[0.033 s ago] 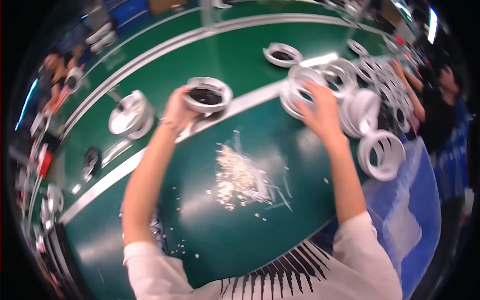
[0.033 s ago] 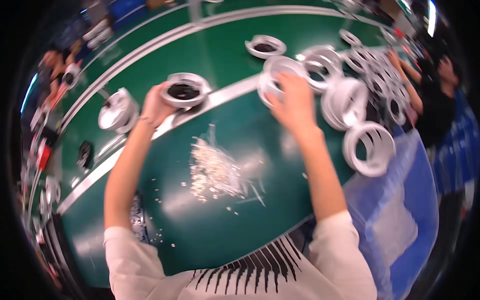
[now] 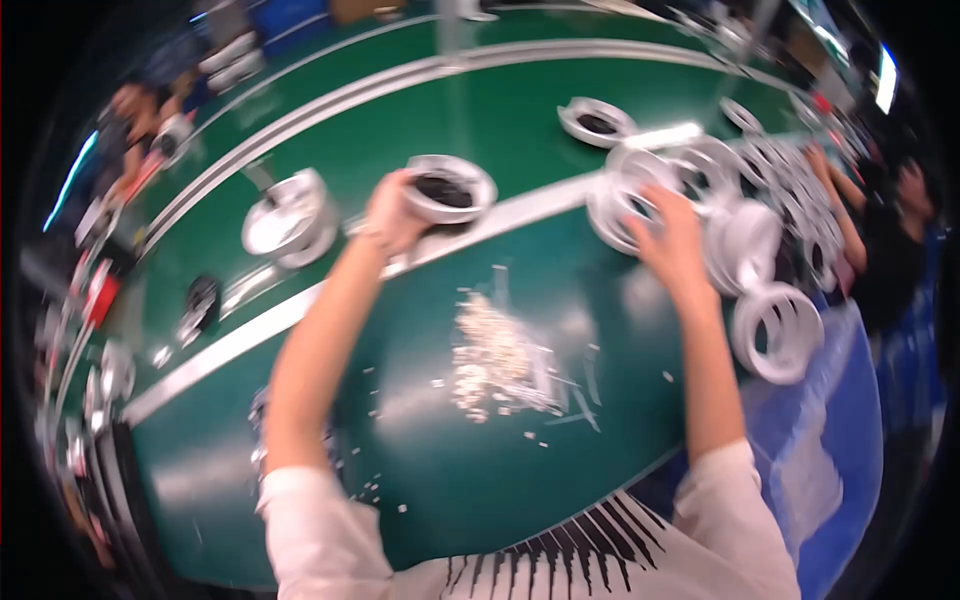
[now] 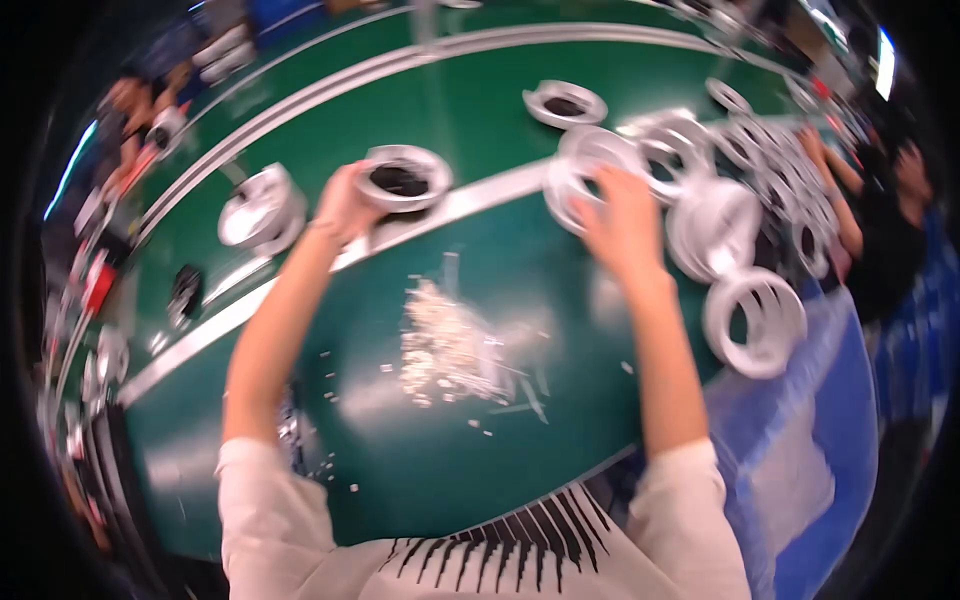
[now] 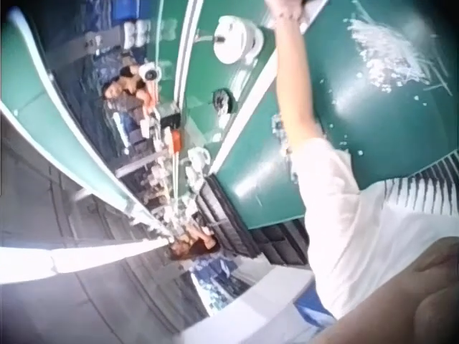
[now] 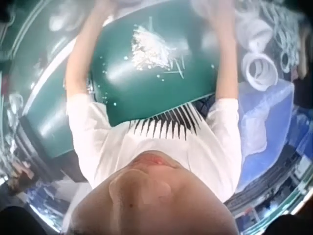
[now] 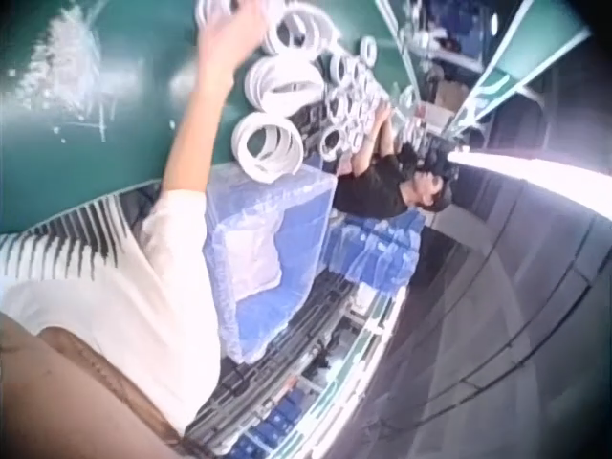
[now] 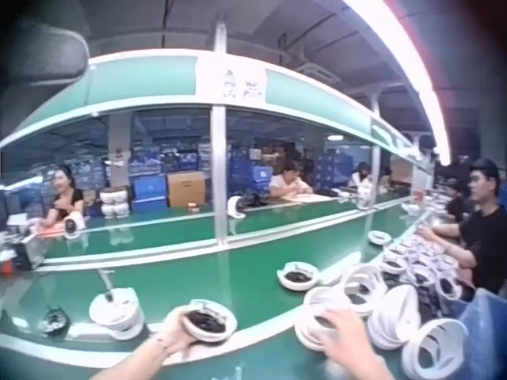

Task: Assembling electronic components and circuit boards into plastic circular housings on a production line.

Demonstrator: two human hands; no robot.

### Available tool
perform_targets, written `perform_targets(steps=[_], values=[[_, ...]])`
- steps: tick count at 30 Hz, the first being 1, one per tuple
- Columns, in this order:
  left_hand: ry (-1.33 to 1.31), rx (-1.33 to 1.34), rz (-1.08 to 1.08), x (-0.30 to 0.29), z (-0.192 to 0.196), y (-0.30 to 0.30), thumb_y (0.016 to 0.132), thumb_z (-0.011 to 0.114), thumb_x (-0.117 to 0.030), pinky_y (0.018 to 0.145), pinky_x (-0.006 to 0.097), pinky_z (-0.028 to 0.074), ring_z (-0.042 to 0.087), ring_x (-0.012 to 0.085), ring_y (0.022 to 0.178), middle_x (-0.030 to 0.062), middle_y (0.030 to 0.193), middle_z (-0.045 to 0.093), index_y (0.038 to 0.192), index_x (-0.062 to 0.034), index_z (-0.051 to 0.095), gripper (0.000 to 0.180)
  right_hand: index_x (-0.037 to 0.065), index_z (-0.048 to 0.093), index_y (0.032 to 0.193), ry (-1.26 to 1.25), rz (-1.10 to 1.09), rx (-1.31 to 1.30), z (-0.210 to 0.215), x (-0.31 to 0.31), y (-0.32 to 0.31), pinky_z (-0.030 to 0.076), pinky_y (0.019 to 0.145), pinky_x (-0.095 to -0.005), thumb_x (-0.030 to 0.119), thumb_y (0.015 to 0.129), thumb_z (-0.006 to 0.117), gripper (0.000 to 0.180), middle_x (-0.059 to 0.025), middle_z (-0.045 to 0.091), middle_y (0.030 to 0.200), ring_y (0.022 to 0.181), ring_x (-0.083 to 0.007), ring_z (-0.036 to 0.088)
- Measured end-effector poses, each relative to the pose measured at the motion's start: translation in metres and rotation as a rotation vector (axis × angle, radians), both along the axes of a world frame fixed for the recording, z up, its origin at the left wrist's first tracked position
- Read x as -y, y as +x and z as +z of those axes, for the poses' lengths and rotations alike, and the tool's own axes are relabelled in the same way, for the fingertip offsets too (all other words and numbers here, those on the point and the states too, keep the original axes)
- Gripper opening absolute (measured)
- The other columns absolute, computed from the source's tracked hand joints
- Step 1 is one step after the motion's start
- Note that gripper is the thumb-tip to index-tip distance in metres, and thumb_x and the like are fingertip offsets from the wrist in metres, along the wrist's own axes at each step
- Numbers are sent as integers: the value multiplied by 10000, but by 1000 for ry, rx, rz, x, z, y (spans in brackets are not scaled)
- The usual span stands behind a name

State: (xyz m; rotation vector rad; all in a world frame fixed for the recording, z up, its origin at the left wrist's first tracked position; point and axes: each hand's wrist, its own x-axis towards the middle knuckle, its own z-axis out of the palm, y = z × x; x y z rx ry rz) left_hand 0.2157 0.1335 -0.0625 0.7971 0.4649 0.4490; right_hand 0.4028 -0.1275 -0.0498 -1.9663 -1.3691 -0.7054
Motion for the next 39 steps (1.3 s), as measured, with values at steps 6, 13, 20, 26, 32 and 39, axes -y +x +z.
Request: perform_targets(steps=[6,13,20,26,32,39], values=[[209,-229,234,-24,-19,37,844,353,-251,853,449,387,490,245,1001,138,1058,516,1172,-29,364,396,-40,607,800,-115,-116,-210,9,-17,8,440,685,-349,239,749,582,285,-195,601,757,727,-308,586],[1250,-332,620,-4,-3,-57,810,473,-205,742,361,441,569,333,822,197,861,587,975,13,503,275,-33,595,688,-183,-176,-171,10,-38,19,434,581,-339,177,698,608,210,-174,579,643,609,-298,573],[1717,-759,954,-95,39,-195,791,504,-121,570,293,478,612,249,651,126,742,623,867,-11,564,147,-39,607,709,-155,-110,-423,21,-12,63,409,496,-252,122,686,631,165,-73,580,592,505,-117,510],[1180,-1674,513,-174,-17,-282,718,602,-268,898,369,375,475,310,1023,178,1093,505,1154,-53,419,520,-29,588,807,-17,116,-259,79,-31,-65,415,573,-271,17,679,587,136,-115,568,704,609,-174,520],[1434,-1377,551,-175,-6,-287,585,714,-214,836,361,423,526,320,947,179,1004,559,1102,-61,493,582,-14,573,811,-203,948,-17,52,-59,-176,430,620,-320,-59,564,570,252,-95,593,808,672,-237,543],[1180,-892,822,-123,8,-300,662,652,-84,621,257,452,572,134,657,64,742,617,888,-10,612,241,-17,571,828,-630,1158,50,2,-86,-209,425,705,-329,-39,500,562,329,-112,577,895,783,-248,526]])
